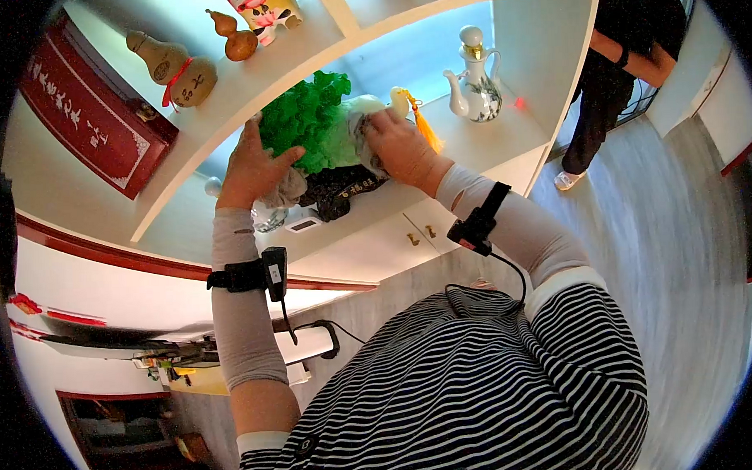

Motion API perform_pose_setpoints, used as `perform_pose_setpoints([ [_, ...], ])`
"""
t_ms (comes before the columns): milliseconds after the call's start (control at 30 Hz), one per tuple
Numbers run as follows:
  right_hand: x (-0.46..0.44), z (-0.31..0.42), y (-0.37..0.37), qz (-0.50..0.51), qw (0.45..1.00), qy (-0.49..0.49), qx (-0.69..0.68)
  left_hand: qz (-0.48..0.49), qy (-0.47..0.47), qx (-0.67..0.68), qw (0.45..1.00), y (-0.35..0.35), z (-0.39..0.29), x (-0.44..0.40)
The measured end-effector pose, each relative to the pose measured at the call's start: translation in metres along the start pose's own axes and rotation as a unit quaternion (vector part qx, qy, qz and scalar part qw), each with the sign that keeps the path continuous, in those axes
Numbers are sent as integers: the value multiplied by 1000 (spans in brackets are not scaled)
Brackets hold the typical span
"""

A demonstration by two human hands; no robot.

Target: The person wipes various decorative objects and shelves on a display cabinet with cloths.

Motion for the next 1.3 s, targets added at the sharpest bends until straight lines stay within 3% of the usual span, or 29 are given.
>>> perform_pose_setpoints([
  [33,-5,-3,20,-81,997,-12,-16,-3,-17,9,1000,1,-3,1],
  [67,-10,-6,17,-79,997,-11,-17,-3,-15,10,1000,0,-2,2],
  [133,-12,-27,23,-153,981,-115,-39,9,21,1,1000,-1,0,1],
  [200,-15,-25,9,-141,974,-161,-76,8,14,8,1000,0,-1,2],
  [267,-23,17,2,-136,990,-33,-15,6,7,17,1000,0,-2,0],
  [300,-22,35,-4,-85,996,-19,-34,4,0,9,1000,0,-3,0],
  [433,-9,30,4,-78,996,36,-19,5,-2,41,999,0,1,0],
  [567,0,-7,8,-58,996,-69,12,6,19,24,1000,0,3,0],
  [733,-19,17,4,-122,992,-35,-14,-2,-21,5,1000,0,-2,-1],
  [867,-13,11,-3,-57,997,-37,-33,12,14,15,1000,-3,4,-3],
  [967,2,-21,12,-4,990,-142,-17,-4,-2,40,999,0,3,-2],
  [1067,-6,-25,12,-42,991,-124,-18,7,3,28,1000,-1,1,0],
  [1133,-25,4,7,-78,996,-50,-8,3,18,5,1000,-1,2,-1],
  [1233,-23,26,-5,-34,998,-51,13,5,8,9,1000,-1,3,-2],
  [1300,-8,21,-7,-27,998,-12,-56,5,2,13,1000,-2,4,-2],
])
Point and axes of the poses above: each hand's wrist, its own x-axis away from the middle knuckle, its own y-axis out of the back of the hand, z = x × y, the point moved 9 cm from there along -x, towards the middle knuckle, and after that the axes turned 12 degrees about y, right-handed, at the moved point
